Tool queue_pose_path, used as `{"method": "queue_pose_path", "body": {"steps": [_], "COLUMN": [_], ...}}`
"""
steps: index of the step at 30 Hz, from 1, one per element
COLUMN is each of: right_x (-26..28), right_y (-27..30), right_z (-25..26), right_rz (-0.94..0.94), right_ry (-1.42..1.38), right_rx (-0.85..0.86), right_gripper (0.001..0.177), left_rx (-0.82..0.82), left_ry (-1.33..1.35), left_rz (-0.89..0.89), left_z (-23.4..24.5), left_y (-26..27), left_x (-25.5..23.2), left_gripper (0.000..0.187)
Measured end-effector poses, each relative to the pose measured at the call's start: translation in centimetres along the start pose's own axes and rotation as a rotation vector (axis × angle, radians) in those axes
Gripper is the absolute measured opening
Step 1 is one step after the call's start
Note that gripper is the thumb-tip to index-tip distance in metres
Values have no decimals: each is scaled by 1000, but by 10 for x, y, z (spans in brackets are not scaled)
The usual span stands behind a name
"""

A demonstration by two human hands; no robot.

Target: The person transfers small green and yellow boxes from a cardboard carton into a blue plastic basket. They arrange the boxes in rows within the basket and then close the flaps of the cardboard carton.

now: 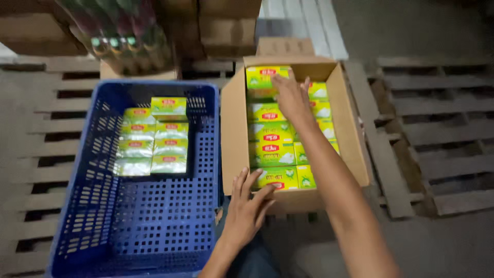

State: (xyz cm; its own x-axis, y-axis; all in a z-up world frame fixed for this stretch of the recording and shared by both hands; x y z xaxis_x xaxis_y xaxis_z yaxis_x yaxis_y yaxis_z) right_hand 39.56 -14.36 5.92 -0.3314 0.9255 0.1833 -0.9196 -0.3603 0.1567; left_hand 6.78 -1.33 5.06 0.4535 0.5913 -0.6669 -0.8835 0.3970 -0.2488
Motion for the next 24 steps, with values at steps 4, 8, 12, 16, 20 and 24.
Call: {"method": "queue_pose_path", "body": {"steps": [4,8,12,16,20,24], "right_x": [26,96,209,268,290,282], "right_y": [26,56,112,125,108,100], "right_z": [12,25,38,-26,-153,-265], "right_rz": [-111,129,567,532,447,163], "right_ry": [-70,-185,-392,-483,-403,-266], "right_rx": [135,-248,-443,-293,28,486], "right_gripper": [82,64,51,32,39,50], "left_rx": [95,171,146,123,120,164], "left_ry": [126,158,220,134,74,-31], "left_rz": [-26,-25,-25,88,301,605], "left_z": [22,37,57,62,72,94], "left_y": [10,37,70,117,166,205], "left_x": [-12,-14,-6,53,136,221], "left_gripper": [48,65,72,68,61,60]}}
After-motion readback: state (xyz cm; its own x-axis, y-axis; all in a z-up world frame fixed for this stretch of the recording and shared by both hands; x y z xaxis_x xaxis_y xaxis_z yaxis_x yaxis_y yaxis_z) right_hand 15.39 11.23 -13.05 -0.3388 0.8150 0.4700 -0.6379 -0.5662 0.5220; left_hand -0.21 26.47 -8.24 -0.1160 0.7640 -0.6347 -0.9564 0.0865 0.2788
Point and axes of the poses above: each hand's wrist, its own y-axis away from the middle knuckle, its own z-axis out of the back of the hand, x = y × z, the point moved 8 cm from there along -y, towards the middle knuckle, and after that the axes turned 15 degrees about x, right-handed, at the moved point
